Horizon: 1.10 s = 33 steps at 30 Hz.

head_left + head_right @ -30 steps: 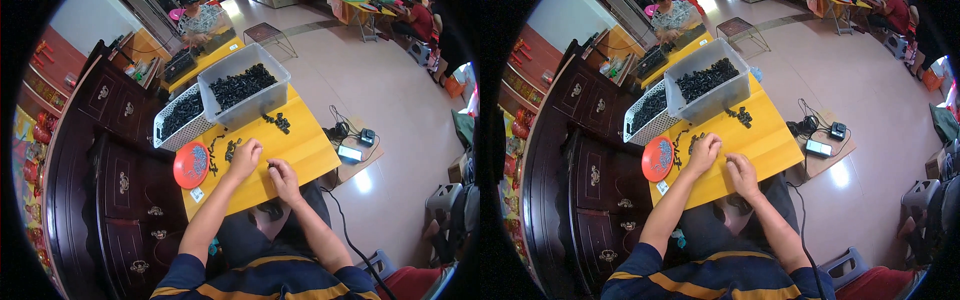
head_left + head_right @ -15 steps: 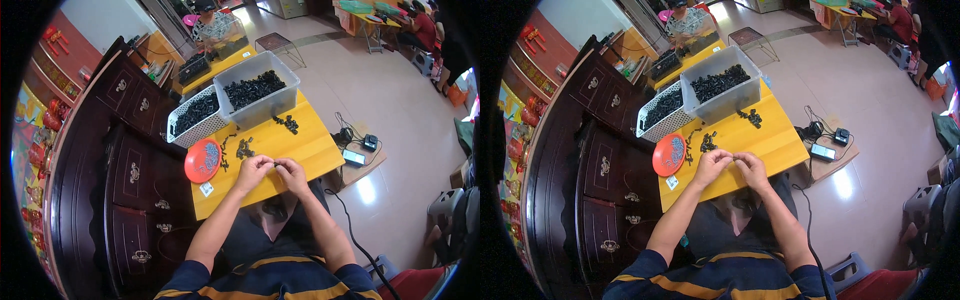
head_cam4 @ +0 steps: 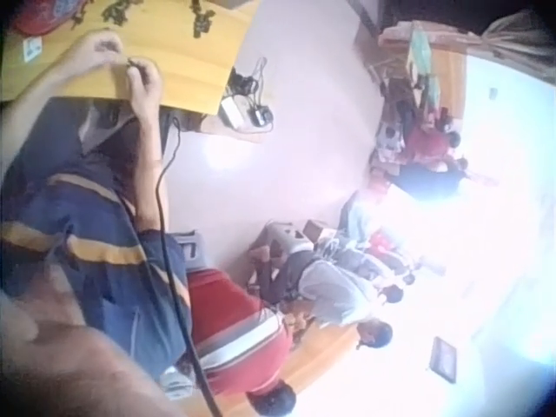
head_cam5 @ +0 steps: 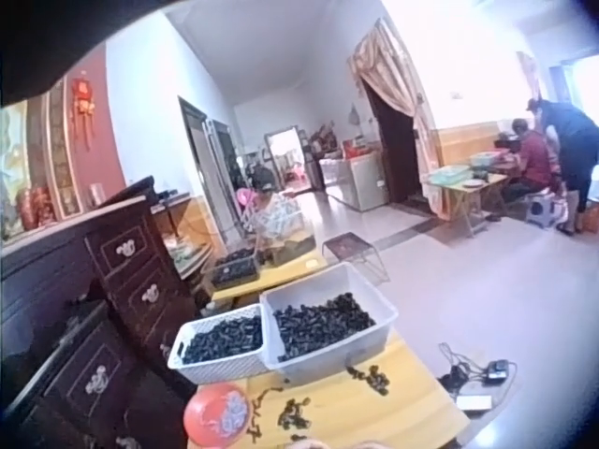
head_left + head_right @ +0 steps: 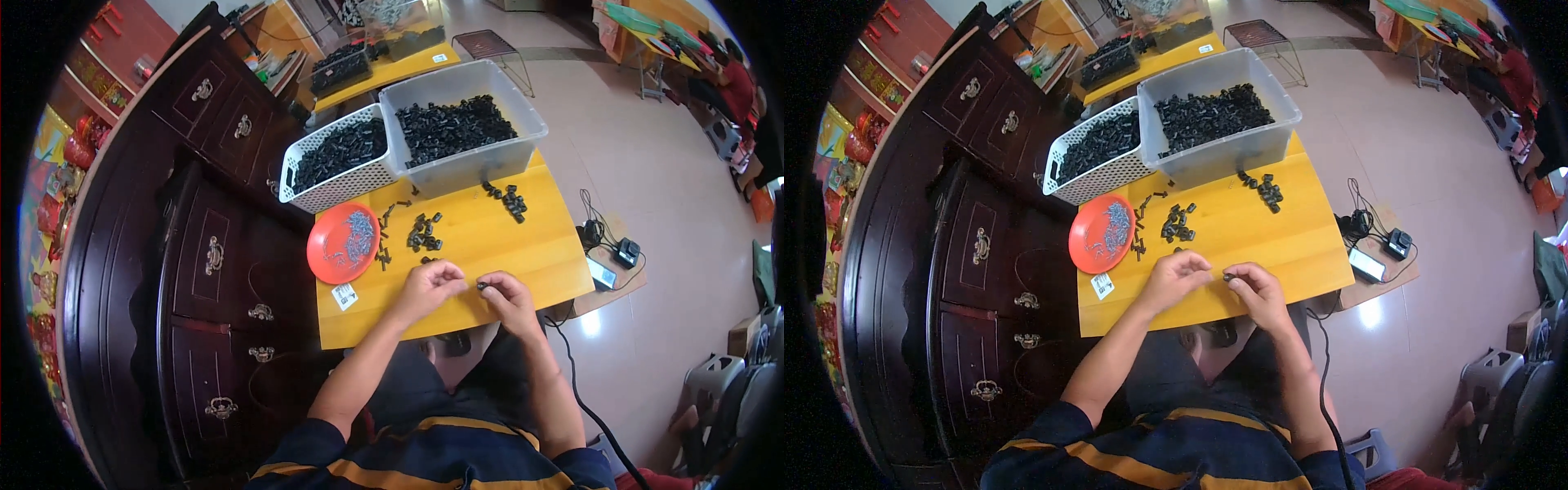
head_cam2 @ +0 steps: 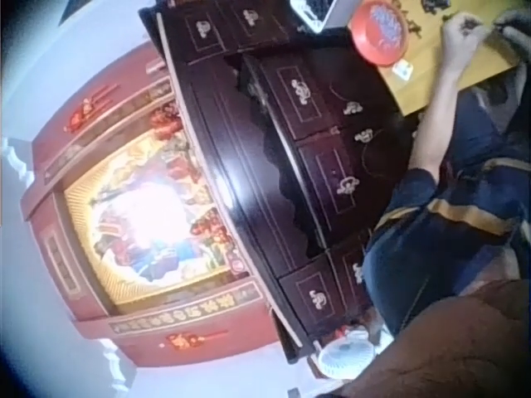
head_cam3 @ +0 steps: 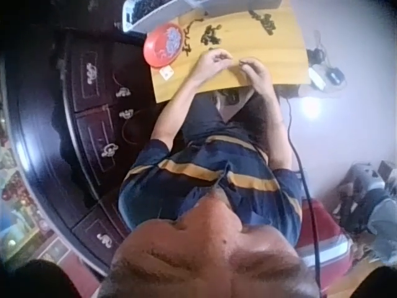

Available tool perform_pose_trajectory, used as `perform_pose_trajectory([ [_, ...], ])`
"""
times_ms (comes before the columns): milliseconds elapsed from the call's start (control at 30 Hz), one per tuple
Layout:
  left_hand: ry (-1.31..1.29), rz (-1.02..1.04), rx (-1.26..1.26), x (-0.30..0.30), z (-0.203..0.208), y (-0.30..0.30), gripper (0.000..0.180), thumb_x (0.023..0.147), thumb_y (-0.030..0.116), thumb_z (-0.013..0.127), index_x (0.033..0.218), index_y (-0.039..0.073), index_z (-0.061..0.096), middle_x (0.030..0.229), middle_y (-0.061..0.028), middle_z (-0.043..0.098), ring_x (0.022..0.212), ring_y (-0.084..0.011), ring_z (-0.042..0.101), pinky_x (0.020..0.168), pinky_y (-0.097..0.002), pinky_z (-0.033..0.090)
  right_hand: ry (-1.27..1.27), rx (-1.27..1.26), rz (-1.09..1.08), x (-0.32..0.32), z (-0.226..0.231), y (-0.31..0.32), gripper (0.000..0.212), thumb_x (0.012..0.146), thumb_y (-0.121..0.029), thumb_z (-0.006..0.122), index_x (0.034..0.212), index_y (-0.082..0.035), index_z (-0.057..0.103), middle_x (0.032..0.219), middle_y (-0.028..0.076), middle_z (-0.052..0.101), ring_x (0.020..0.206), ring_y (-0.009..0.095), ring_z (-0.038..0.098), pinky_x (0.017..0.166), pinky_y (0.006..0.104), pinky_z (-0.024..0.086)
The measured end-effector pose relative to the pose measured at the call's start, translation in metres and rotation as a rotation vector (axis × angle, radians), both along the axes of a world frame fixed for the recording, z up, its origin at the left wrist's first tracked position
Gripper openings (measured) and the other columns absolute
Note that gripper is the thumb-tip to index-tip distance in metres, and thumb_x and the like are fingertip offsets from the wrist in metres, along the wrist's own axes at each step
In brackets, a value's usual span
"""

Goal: The person assembles small black plastic parts by hand on a workbench.

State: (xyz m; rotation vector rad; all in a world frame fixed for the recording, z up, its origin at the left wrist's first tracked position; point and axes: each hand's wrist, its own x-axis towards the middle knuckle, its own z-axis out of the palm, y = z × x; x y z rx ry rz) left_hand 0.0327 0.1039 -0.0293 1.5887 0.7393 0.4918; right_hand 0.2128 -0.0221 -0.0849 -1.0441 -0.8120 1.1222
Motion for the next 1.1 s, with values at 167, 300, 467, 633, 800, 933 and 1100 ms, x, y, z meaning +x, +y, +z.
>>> perform_pose_trajectory([
  [167,0.215,0.231,0.491,-0.040,-0.003,0.038,0.018,0.088,0.009,0.077,0.105,0.004,0.073,0.090,-0.0066,0.071,0.078,-0.0163,0.070,0.069,-0.0301,0.055,0.023,0.027,-0.043,0.002,0.005,0.001,0.012,0.100,-0.001,0.064,0.112,-0.001,0.066,0.102,-0.001,0.064,0.095,0.008,0.061,0.086,0.0246,0.050],
  [300,0.393,0.245,0.760,-0.045,-0.011,0.055,0.025,0.086,0.014,0.078,0.110,0.007,0.073,0.095,-0.0103,0.071,0.080,-0.0275,0.071,0.071,-0.0380,0.057,0.057,-0.043,-0.009,0.004,0.003,0.002,0.012,0.100,-0.001,0.064,0.112,-0.002,0.064,0.102,-0.001,0.063,0.094,0.009,0.060,0.086,0.0244,0.049],
  [467,0.420,0.277,0.886,-0.038,-0.013,0.059,0.029,0.086,0.017,0.079,0.112,0.007,0.074,0.098,-0.0102,0.070,0.081,-0.0286,0.070,0.070,-0.0395,0.055,0.023,-0.034,-0.016,-0.002,0.012,0.002,0.010,0.101,-0.002,0.064,0.111,-0.002,0.064,0.100,-0.001,0.062,0.094,0.009,0.060,0.085,0.0252,0.049],
  [633,0.415,0.297,0.897,-0.031,-0.007,0.059,0.024,0.086,0.017,0.078,0.109,0.010,0.072,0.096,-0.0089,0.069,0.084,-0.0319,0.071,0.071,-0.0418,0.057,-0.036,-0.057,0.001,-0.001,0.006,0.001,0.010,0.101,-0.002,0.064,0.111,-0.001,0.064,0.102,-0.001,0.063,0.093,0.008,0.060,0.086,0.0246,0.050],
  [800,0.417,0.275,0.930,-0.031,-0.008,0.056,0.024,0.088,0.018,0.076,0.109,0.010,0.071,0.099,-0.0086,0.069,0.087,-0.0323,0.070,0.074,-0.0434,0.056,-0.022,-0.026,-0.055,-0.003,0.002,0.002,0.013,0.101,-0.002,0.064,0.114,-0.001,0.064,0.103,-0.001,0.065,0.094,0.008,0.060,0.087,0.0244,0.050],
  [933,0.440,0.257,0.884,-0.035,-0.010,0.054,0.025,0.090,0.021,0.075,0.112,0.011,0.071,0.102,-0.0086,0.070,0.092,-0.0328,0.070,0.078,-0.0445,0.056,-0.011,0.017,-0.098,-0.006,0.003,0.004,0.015,0.101,-0.004,0.065,0.116,-0.001,0.063,0.104,-0.002,0.065,0.097,0.008,0.060,0.089,0.0244,0.049],
  [1100,0.446,0.204,0.829,-0.042,-0.010,0.052,0.023,0.091,0.021,0.074,0.111,0.010,0.071,0.105,-0.0095,0.070,0.094,-0.0338,0.070,0.080,-0.0447,0.056,0.011,0.016,-0.144,-0.010,0.006,0.005,0.014,0.101,-0.005,0.065,0.115,-0.002,0.063,0.105,-0.001,0.065,0.098,0.009,0.061,0.090,0.0255,0.050],
])
